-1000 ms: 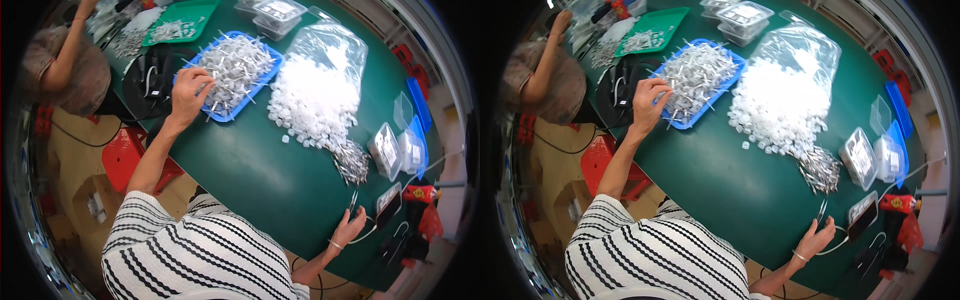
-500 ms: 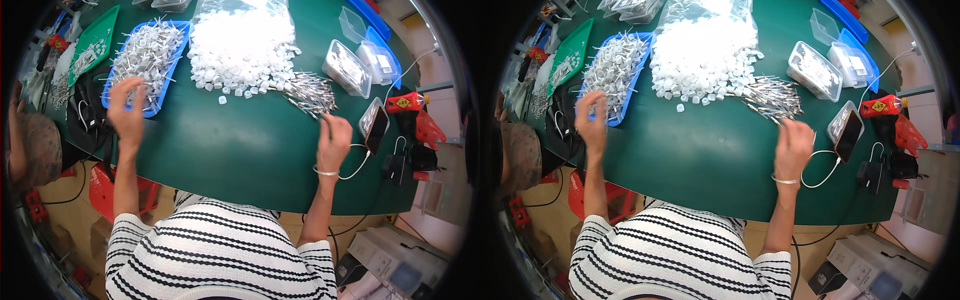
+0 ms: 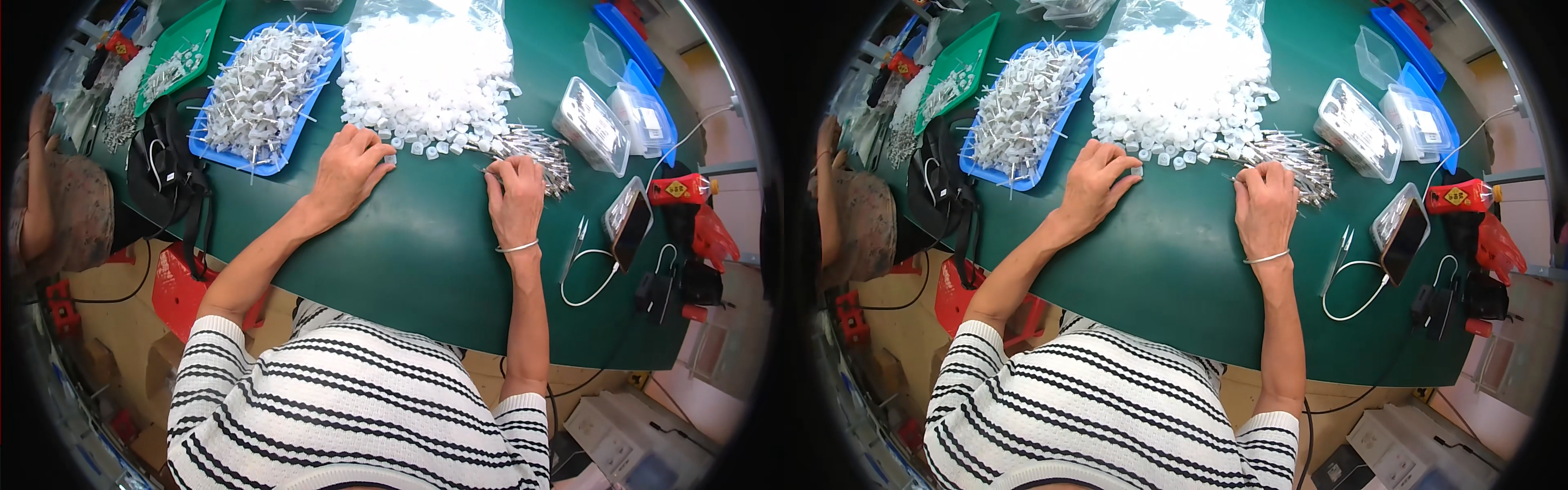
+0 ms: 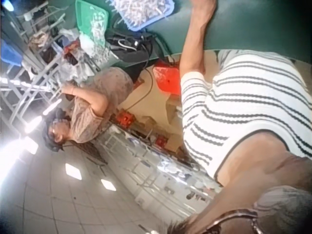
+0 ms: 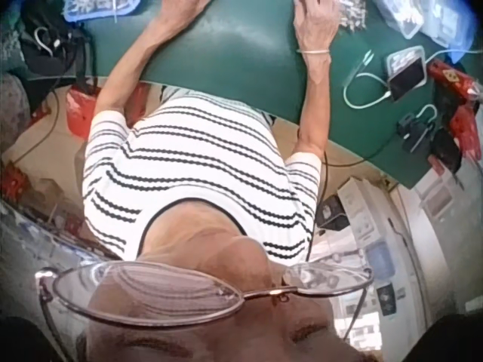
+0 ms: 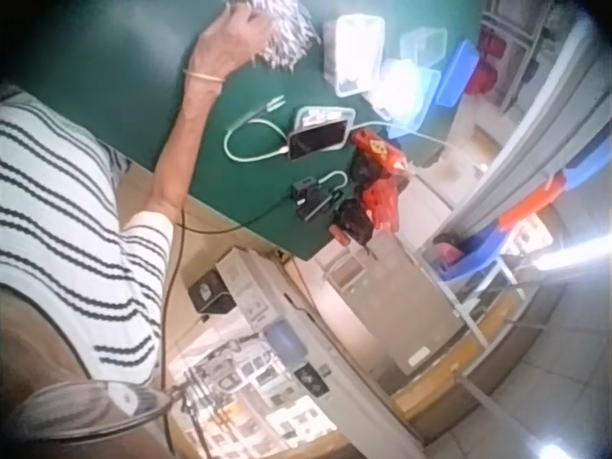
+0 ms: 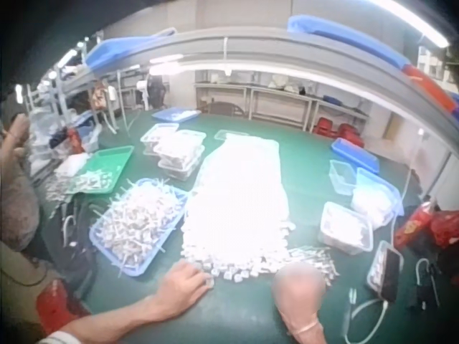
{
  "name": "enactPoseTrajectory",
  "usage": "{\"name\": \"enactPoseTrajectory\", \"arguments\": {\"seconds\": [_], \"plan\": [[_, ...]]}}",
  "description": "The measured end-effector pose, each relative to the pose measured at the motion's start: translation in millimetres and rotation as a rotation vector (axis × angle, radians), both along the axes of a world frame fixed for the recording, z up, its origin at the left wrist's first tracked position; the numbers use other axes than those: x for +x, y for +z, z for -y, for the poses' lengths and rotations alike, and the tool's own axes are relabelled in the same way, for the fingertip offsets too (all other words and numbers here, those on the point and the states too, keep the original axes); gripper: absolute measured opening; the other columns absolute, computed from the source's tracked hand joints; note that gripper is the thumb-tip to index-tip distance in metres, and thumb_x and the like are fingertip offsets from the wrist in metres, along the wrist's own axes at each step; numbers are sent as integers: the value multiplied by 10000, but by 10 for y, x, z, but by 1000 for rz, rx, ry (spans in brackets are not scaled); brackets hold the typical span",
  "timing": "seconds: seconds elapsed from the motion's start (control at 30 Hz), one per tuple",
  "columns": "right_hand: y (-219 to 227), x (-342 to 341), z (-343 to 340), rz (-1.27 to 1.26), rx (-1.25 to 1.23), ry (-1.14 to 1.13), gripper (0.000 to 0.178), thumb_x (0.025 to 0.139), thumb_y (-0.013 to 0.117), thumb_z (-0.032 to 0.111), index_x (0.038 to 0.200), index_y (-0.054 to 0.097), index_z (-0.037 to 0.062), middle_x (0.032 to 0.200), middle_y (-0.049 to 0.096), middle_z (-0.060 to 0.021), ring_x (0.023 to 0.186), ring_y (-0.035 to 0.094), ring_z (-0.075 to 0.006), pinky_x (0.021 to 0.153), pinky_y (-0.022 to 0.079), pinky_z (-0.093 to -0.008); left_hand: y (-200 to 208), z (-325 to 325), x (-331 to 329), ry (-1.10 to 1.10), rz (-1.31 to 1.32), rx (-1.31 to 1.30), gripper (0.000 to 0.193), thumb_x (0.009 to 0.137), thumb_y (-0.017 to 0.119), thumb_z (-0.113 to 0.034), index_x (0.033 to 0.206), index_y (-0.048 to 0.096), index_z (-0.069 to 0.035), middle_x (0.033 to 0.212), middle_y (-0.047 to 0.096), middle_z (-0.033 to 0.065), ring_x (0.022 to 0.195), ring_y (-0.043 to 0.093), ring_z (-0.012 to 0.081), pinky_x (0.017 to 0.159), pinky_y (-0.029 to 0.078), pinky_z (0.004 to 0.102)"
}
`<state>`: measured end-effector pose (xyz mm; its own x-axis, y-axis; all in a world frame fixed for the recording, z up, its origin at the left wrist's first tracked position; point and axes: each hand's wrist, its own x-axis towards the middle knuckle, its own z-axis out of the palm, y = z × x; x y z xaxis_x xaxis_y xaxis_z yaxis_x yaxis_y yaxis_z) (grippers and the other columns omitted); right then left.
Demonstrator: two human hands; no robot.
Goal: The person repeatedly picks up small white plastic caps and metal pins from a green workbench, inserts the pins into the caps, and places the assembled units into a blue tray. The process is continuous and repetitive throughout the clip.
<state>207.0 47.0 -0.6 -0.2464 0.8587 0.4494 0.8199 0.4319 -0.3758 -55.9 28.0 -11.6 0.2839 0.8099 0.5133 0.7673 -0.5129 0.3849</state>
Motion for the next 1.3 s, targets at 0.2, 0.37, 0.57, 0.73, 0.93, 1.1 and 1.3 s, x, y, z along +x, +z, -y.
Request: {"name": "enactPoseTrajectory", "arguments": {"seconds": [0.2,0.37,0.57,0.73,0.93,1.1,1.3], "plan": [[-28,90,27,-211,6,65,128,706,640,11,804,567,48,888,595,-77,865,531,-267,758,403,-372,-32,74,79,-54,10,34,202,690,735,-40,858,624,-52,868,616,62,797,559,247,665,472,337],[136,-37,127,-331,6,153,142,693,630,-3,804,557,46,863,610,-81,866,549,-267,792,415,-366,-41,38,154,-92,228,-104,123,766,695,-42,845,602,-26,818,651,67,679,605,169,599,498,276],[130,-215,185,-251,16,290,142,700,624,17,812,548,59,816,585,-78,805,561,-285,870,406,-426,12,215,541,-194,1105,-952,91,880,609,-90,941,607,-23,835,667,73,665,621,97,578,513,235],[170,-262,281,-127,-42,284,143,713,625,24,815,532,59,804,556,-81,820,550,-279,910,384,-457,48,187,645,-232,1125,-982,143,880,614,-112,986,618,-16,804,661,64,647,628,104,564,514,229],[169,-225,304,-26,-77,277,283,689,685,50,940,555,30,927,565,-116,945,535,-306,942,360,-462,9,186,557,-217,919,-903,135,876,620,-139,894,643,-6,764,663,41,632,626,85,565,514,218],[378,-8,380,-52,-72,168,589,626,775,75,1166,551,6,1097,547,-152,1087,485,-331,974,345,-430,27,170,353,-149,1196,-983,190,881,631,-199,909,637,-12,810,668,70,636,638,105,566,521,216],[275,-232,583,-881,-508,165,348,728,677,-95,1063,618,-17,915,586,-36,818,553,-104,714,450,-210,183,244,535,-305,1442,-1333,190,874,645,-213,949,620,-40,823,666,68,654,652,123,576,532,214]]}}
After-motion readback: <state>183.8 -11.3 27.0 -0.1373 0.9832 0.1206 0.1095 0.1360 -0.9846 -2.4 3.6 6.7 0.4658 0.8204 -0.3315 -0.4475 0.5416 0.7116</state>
